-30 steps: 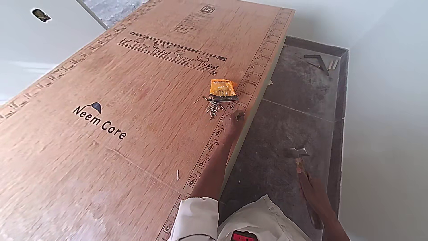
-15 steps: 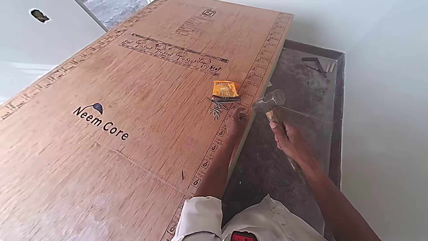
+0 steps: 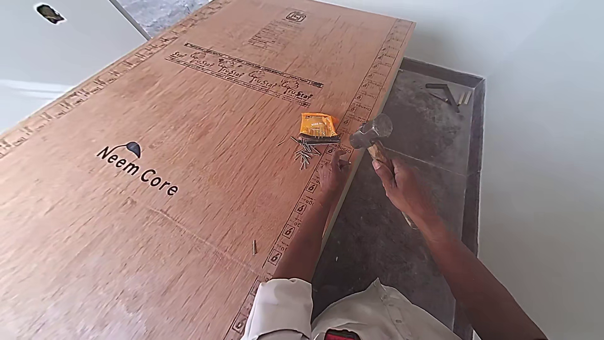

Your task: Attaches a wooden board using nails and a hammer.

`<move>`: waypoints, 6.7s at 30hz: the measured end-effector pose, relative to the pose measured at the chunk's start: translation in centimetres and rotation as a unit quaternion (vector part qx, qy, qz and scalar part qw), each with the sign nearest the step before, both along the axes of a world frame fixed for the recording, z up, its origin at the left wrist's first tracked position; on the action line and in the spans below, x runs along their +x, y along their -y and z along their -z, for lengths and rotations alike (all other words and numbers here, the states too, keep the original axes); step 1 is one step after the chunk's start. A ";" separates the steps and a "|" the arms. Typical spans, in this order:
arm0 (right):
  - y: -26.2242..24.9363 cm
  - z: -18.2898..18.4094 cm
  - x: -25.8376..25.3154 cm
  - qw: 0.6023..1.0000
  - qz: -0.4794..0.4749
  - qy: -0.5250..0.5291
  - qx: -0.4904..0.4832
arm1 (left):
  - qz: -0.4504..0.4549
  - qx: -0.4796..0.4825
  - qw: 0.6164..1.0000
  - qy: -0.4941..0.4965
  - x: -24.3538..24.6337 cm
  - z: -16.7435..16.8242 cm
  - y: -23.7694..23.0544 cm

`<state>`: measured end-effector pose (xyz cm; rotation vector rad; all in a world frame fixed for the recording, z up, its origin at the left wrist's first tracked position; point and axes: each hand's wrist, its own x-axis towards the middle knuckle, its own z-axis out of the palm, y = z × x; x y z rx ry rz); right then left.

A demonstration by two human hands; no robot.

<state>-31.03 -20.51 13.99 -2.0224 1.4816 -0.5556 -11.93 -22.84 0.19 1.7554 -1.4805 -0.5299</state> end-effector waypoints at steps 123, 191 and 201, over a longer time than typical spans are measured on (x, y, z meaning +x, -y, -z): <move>-7.6 2.6 -2.5 0.991 -0.069 0.116 -0.010 | -0.009 -0.032 0.999 0.000 0.8 0.6 -12.9; -7.3 3.9 0.1 0.974 -0.134 -0.142 0.112 | -0.429 -0.055 0.901 0.039 11.5 0.5 -30.2; -8.0 4.9 0.8 0.986 -0.126 0.000 -0.106 | -0.458 -0.158 0.873 -0.062 11.9 1.1 -29.5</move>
